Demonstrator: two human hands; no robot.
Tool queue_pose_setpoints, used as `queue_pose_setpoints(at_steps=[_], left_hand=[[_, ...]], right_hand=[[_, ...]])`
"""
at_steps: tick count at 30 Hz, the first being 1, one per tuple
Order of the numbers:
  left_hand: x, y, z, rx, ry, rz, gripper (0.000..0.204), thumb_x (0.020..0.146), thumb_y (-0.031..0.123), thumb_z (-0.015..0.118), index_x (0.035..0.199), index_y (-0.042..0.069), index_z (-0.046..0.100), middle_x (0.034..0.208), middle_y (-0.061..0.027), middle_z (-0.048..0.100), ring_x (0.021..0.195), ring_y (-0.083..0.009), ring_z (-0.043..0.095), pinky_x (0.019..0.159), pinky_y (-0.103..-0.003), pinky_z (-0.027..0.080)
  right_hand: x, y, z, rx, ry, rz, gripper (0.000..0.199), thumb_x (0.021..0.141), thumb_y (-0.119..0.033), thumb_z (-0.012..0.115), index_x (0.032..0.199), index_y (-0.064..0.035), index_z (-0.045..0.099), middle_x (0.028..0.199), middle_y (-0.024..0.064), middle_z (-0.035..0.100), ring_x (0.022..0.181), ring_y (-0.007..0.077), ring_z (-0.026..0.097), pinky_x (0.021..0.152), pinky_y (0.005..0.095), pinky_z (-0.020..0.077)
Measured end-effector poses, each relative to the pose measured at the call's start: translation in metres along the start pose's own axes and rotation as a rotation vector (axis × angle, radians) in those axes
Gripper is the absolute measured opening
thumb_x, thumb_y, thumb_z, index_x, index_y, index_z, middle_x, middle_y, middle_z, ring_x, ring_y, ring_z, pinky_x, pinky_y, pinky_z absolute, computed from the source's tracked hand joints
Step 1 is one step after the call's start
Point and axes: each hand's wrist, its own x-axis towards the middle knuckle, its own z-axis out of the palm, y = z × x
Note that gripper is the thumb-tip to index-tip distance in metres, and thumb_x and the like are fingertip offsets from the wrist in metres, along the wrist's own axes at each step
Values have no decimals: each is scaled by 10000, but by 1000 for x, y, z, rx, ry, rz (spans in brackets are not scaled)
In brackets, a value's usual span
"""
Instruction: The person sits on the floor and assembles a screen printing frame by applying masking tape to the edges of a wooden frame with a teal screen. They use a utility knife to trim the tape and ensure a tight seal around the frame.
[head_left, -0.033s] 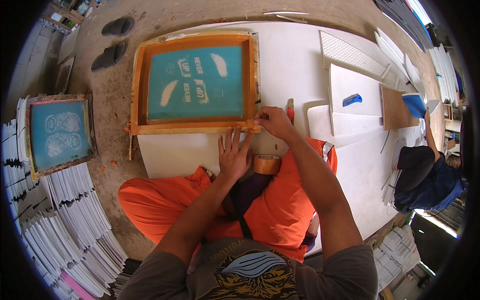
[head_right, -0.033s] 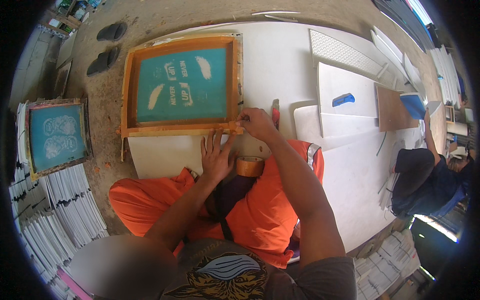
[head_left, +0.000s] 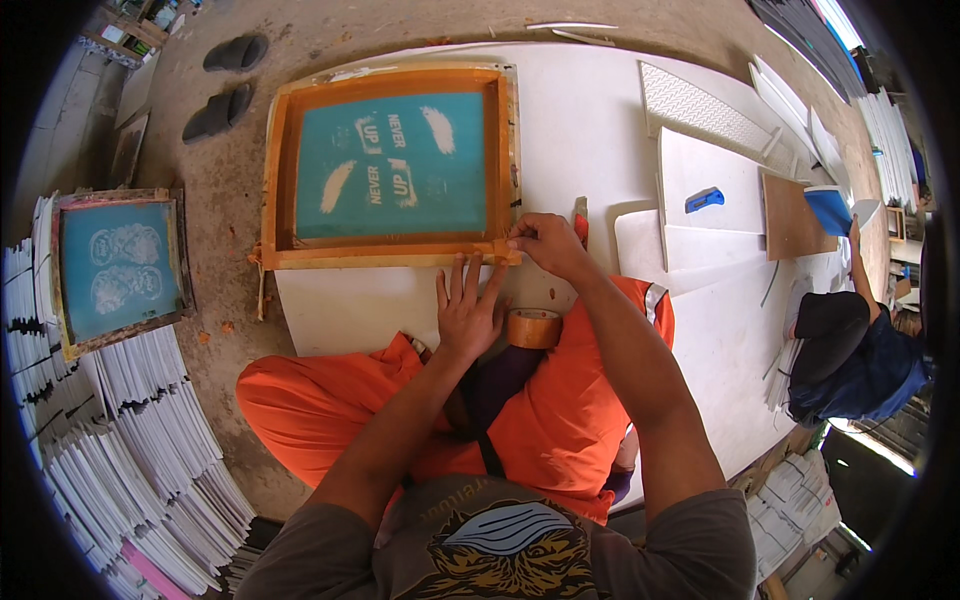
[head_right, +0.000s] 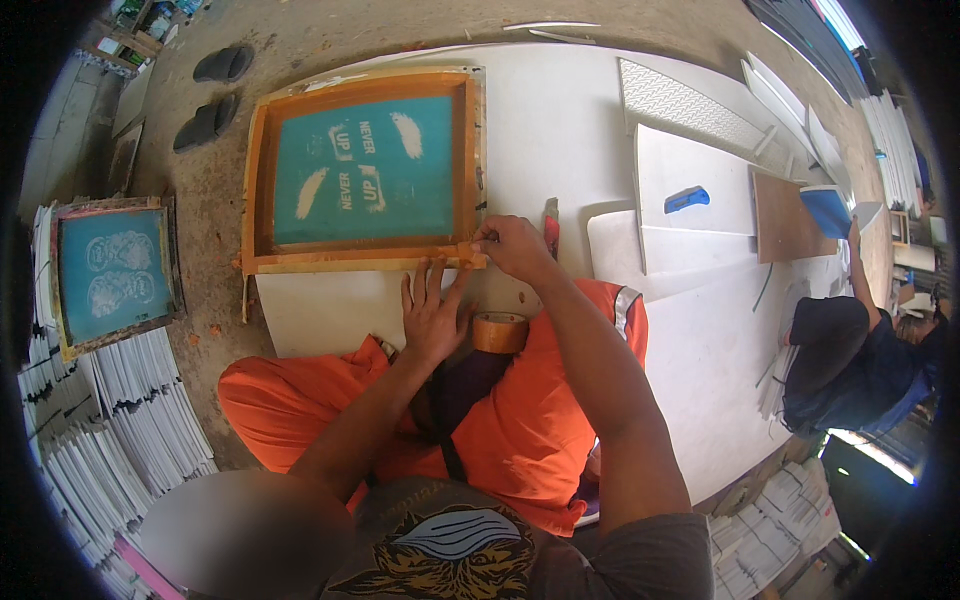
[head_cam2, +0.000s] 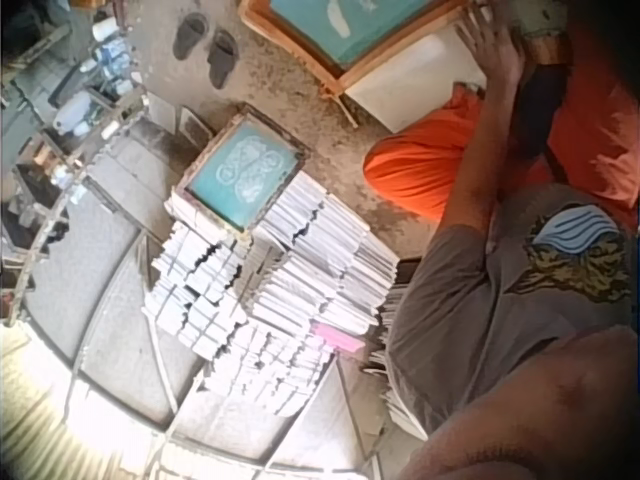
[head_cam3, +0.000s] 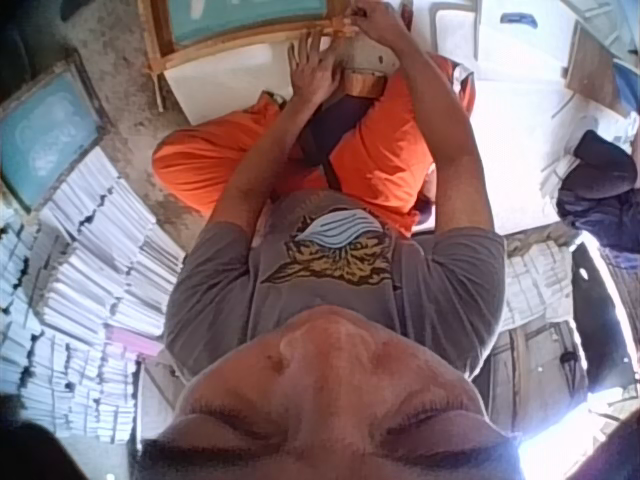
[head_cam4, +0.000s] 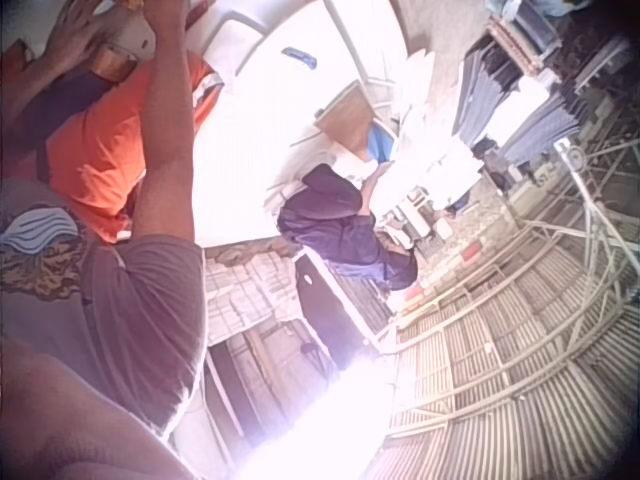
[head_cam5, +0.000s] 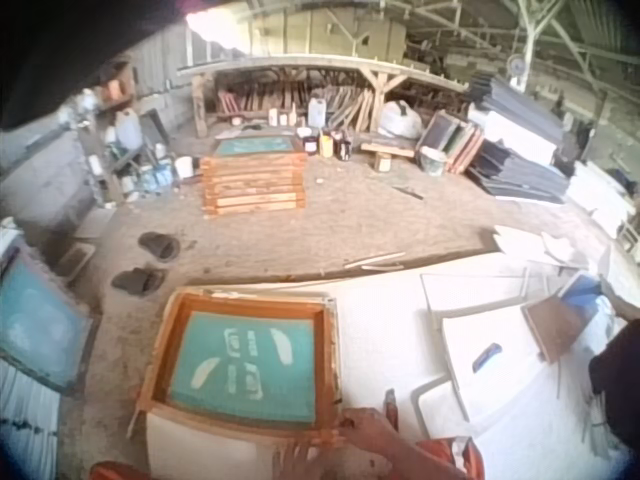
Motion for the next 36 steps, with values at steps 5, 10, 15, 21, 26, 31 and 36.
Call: queue_pose_setpoints(at_steps=[5, 10, 15, 21, 26, 31, 36], left_hand=[[1, 0, -2, 7, 6, 5, 682, 896, 331, 765, 1531, 236, 534, 1547, -179, 478, 1479, -436, 384, 1136, -696, 338], [1, -1, -2, 18, 0, 9, 677, 901, 343, 760, 1530, 237, 534, 1547, -180, 479, 1480, -434, 384, 1137, -698, 335], [1, -1, -1, 15, -7, 9, 682, 900, 341, 762, 1534, 239, 531, 1549, -180, 477, 1482, -434, 382, 1139, -701, 330], [0, -2, -1, 9, -13, 4, 687, 894, 332, 769, 1534, 268, 531, 1550, -181, 476, 1481, -436, 384, 1143, -699, 326], [0, -1, -2, 8, 2, 16, 687, 887, 327, 774, 1529, 289, 534, 1549, -182, 477, 1479, -435, 386, 1146, -694, 325], [0, -2, -1, 10, 7, 18, 668, 897, 330, 768, 1523, 286, 539, 1542, -186, 486, 1471, -438, 398, 1140, -694, 334], [1, -2, 0, 8, 0, 19, 660, 902, 336, 767, 1520, 282, 542, 1542, -189, 488, 1467, -443, 403, 1134, -700, 338]], right_hand=[[0, -2, 0, -5, 9, -14, 206, 888, -209, 795, 982, -28, 764, 882, 131, 749, 811, 257, 710, 765, 389, 548], [-3, -12, -2, -58, 13, 16, 209, 890, -213, 794, 984, -29, 765, 896, 133, 756, 839, 264, 725, 781, 393, 553], [-3, -13, -3, -82, 12, 25, 210, 890, -211, 796, 988, -28, 766, 900, 133, 757, 830, 258, 719, 785, 389, 555], [-8, -11, -4, 58, 36, -94, 172, 885, -148, 793, 998, -21, 763, 885, 131, 747, 811, 221, 698, 776, 373, 552], [-7, -6, -4, 84, 40, -68, 176, 885, -147, 792, 1010, -27, 764, 874, 123, 742, 810, 219, 691, 769, 376, 547], [-7, -11, -2, -7, 23, 5, 192, 885, -192, 794, 1006, -45, 770, 886, 126, 748, 822, 239, 700, 777, 383, 546], [-5, -9, 2, -47, 43, -45, 190, 889, -184, 795, 998, -32, 763, 864, 106, 735, 803, 218, 680, 761, 371, 540]])
